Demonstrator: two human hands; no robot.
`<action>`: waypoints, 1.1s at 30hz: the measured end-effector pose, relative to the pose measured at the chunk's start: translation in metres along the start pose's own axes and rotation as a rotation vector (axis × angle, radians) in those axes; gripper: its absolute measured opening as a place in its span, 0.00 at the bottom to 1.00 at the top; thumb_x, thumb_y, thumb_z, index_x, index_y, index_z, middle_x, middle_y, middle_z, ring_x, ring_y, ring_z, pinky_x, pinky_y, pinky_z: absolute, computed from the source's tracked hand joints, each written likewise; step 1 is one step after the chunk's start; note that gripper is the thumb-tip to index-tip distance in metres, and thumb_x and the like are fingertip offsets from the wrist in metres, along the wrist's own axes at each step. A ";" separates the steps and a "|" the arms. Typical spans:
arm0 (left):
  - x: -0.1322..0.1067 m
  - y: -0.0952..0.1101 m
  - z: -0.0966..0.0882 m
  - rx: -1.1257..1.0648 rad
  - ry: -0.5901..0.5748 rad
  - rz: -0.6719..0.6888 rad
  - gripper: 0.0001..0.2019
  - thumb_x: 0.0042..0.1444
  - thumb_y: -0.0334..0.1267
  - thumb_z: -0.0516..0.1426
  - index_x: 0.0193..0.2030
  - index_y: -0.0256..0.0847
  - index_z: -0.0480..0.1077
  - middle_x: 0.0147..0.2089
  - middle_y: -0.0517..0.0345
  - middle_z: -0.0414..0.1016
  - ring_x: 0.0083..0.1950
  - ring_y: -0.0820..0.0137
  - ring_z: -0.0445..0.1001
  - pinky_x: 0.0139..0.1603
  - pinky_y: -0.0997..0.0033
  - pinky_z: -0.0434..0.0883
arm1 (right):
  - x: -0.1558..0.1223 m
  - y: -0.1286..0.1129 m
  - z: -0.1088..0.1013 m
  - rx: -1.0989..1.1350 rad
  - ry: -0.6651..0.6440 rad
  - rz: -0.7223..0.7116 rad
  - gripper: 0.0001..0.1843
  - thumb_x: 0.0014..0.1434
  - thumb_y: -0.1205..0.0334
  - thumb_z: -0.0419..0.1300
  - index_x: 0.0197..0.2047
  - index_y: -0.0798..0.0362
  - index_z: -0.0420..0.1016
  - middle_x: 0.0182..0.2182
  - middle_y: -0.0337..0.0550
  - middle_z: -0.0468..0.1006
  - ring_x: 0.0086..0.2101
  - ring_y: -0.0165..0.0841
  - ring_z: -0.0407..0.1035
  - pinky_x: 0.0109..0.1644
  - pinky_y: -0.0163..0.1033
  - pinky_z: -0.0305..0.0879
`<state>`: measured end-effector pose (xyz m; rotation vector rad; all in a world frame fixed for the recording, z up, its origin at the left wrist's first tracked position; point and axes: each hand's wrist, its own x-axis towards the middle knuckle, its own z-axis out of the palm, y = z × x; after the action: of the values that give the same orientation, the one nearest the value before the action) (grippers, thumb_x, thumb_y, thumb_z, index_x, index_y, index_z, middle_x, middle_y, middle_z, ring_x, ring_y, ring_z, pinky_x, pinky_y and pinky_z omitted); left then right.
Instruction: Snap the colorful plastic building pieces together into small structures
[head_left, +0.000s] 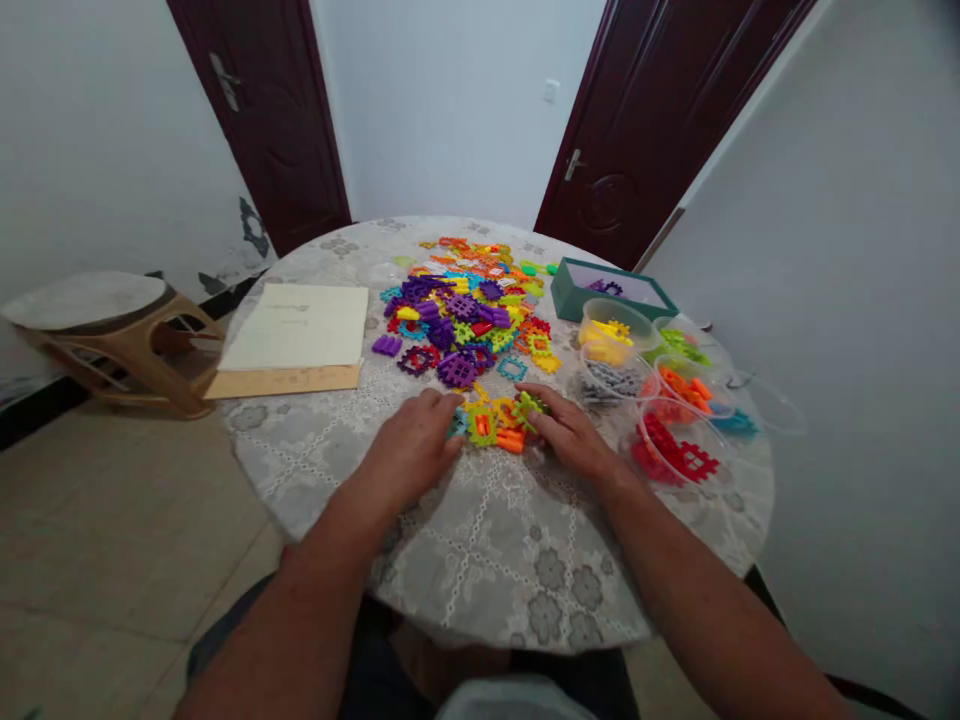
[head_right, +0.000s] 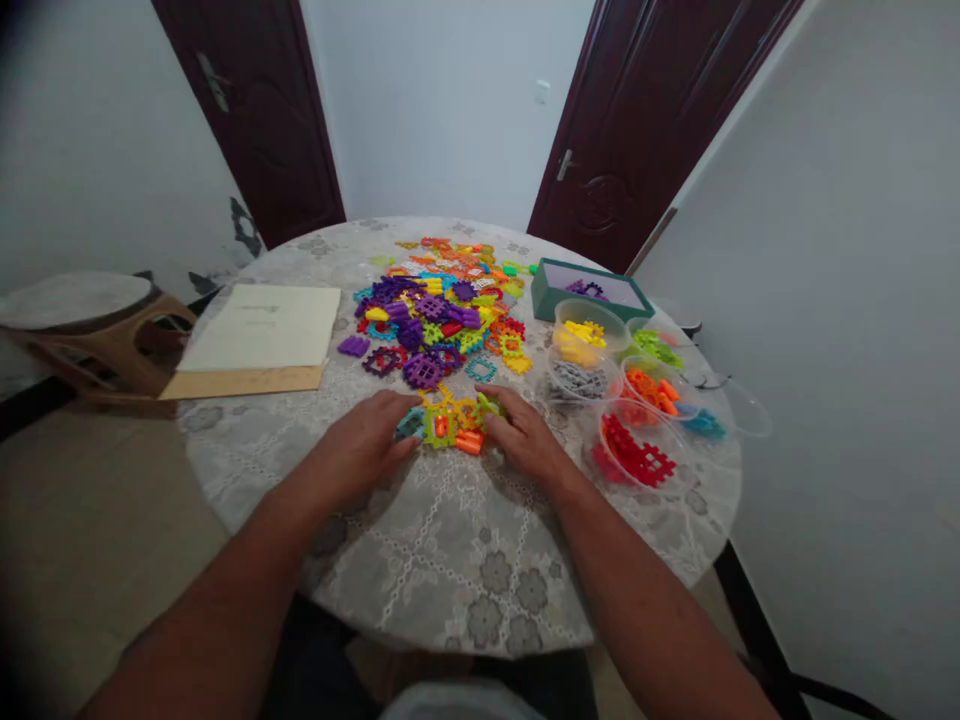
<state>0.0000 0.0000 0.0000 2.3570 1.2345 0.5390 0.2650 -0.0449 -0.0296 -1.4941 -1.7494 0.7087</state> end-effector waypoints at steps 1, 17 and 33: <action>0.003 0.000 0.008 0.064 -0.019 0.004 0.26 0.59 0.34 0.64 0.65 0.41 0.72 0.60 0.41 0.75 0.59 0.50 0.74 0.60 0.51 0.72 | -0.001 0.004 0.000 0.019 0.001 0.010 0.28 0.66 0.61 0.54 0.68 0.48 0.72 0.59 0.47 0.78 0.53 0.40 0.75 0.59 0.47 0.69; 0.030 0.009 0.033 -0.090 0.067 0.191 0.08 0.69 0.39 0.55 0.45 0.42 0.76 0.47 0.49 0.77 0.51 0.60 0.75 0.55 0.59 0.70 | 0.006 0.018 0.014 0.239 0.117 0.108 0.15 0.67 0.56 0.57 0.48 0.51 0.81 0.37 0.39 0.82 0.33 0.33 0.73 0.39 0.37 0.70; 0.035 0.017 0.035 -0.605 -0.015 -0.094 0.11 0.66 0.48 0.57 0.43 0.43 0.70 0.37 0.60 0.76 0.35 0.67 0.73 0.34 0.69 0.70 | 0.002 -0.002 0.017 0.250 0.091 0.075 0.12 0.64 0.52 0.61 0.38 0.50 0.80 0.33 0.38 0.81 0.35 0.35 0.73 0.41 0.38 0.68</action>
<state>0.0481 0.0141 -0.0148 1.7835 0.9900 0.7393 0.2496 -0.0427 -0.0375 -1.4021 -1.4837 0.8508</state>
